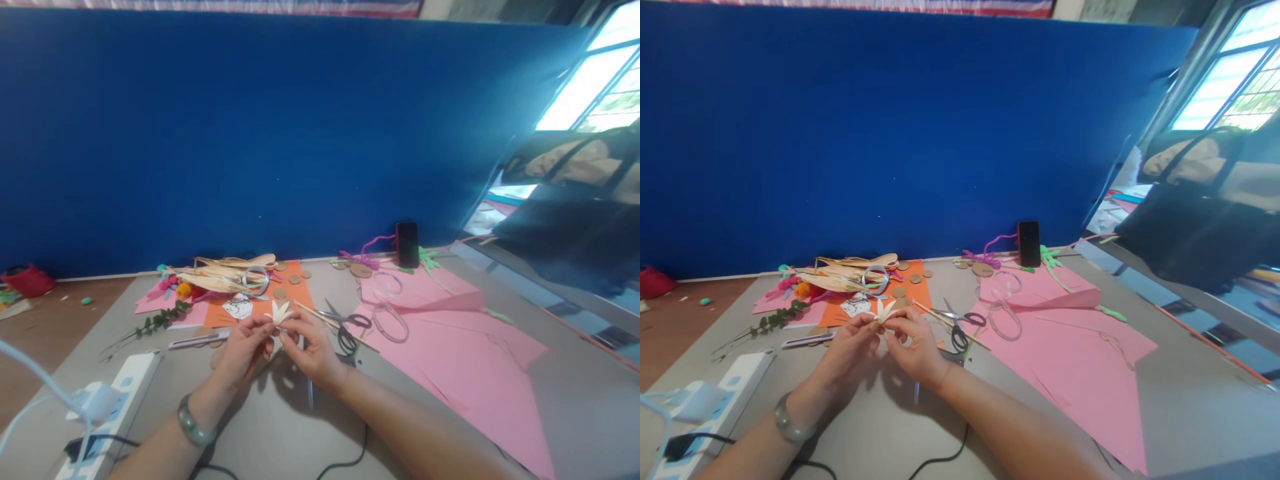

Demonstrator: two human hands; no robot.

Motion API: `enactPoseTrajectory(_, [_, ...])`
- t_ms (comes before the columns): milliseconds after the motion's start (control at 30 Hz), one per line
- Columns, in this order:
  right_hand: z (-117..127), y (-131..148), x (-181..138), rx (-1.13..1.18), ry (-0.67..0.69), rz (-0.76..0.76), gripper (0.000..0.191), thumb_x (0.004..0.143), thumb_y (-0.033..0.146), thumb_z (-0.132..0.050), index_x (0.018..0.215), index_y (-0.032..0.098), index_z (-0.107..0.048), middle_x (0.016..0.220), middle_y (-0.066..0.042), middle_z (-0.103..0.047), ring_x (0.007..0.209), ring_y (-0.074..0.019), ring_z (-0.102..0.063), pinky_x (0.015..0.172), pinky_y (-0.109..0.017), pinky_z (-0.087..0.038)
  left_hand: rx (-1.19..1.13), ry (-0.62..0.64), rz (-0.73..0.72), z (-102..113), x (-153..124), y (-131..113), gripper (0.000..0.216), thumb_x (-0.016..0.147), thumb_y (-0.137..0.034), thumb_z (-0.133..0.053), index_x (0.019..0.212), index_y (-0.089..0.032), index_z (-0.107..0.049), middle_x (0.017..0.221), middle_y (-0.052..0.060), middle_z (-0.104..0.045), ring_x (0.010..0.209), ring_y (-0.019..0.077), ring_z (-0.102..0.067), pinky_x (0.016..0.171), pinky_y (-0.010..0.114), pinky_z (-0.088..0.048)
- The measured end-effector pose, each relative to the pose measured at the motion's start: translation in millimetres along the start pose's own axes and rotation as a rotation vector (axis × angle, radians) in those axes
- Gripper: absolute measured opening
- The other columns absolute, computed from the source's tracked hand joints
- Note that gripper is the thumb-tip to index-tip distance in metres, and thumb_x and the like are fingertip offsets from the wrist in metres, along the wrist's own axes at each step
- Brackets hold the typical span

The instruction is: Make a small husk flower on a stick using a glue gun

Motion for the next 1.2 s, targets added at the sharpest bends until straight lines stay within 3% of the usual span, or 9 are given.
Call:
enactPoseTrajectory(300, [2.0,5.0,1.0,-0.056,0.003,-0.001,0.014,0.088,0.02,-0.056,0.093,0.018,-0.069,0.086,-0.006,-0.064,0.066,-0.0136,-0.055,0.064,-0.028,-0.05,0.216,-0.131,-0.217,4.9,-3.8,-6.9,0.024,0.069,-0.031,-0.079,0.086,-0.015,-0.071,0.055,-0.002,-0.063,0.043,0.0093,-0.053,0.044,0.021,-0.045])
enactPoseTrajectory(433, [2.8,-2.4,2.5,0.049,-0.029,-0.161,0.016,0.088,0.028,-0.058,0.085,0.017,-0.07,0.076,-0.004,-0.065,0.065,-0.0138,-0.056,0.061,-0.026,-0.048,0.226,-0.147,-0.209,2.8,-3.8,-7.2,0.024,0.069,-0.033,-0.078,0.084,-0.016,-0.073,0.055,-0.002,-0.063,0.042,0.0092,-0.052,0.043,0.022,-0.044])
enactPoseTrajectory(667, [0.8,-23.5,1.7,0.426,-0.124,-0.49,0.022,0.082,0.038,-0.066,0.078,0.016,-0.067,0.065,0.001,-0.062,0.05,-0.0088,-0.051,0.052,-0.022,-0.044,0.216,-0.128,-0.184,-0.4,-5.5,-4.1,0.024,0.068,-0.033,-0.079,0.084,-0.015,-0.074,0.06,-0.002,-0.063,0.043,0.0087,-0.053,0.041,0.021,-0.043])
enactPoseTrajectory(1200, [-5.2,-27.9,0.3,0.66,-0.117,-0.61,0.025,0.076,0.039,-0.071,0.069,0.015,-0.065,0.067,0.001,-0.065,0.046,-0.0068,-0.052,0.047,-0.02,-0.044,0.272,-0.113,-0.124,0.3,-6.5,3.7,0.027,0.069,-0.038,-0.078,0.084,-0.016,-0.071,0.047,-0.003,-0.059,0.041,0.0094,-0.053,0.042,0.02,-0.042])
Point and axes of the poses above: each hand's wrist, its own x-axis towards the middle knuckle, its own z-axis out of the back of the hand, y = z × x, the point moved 4 cm from there along x, towards the middle knuckle
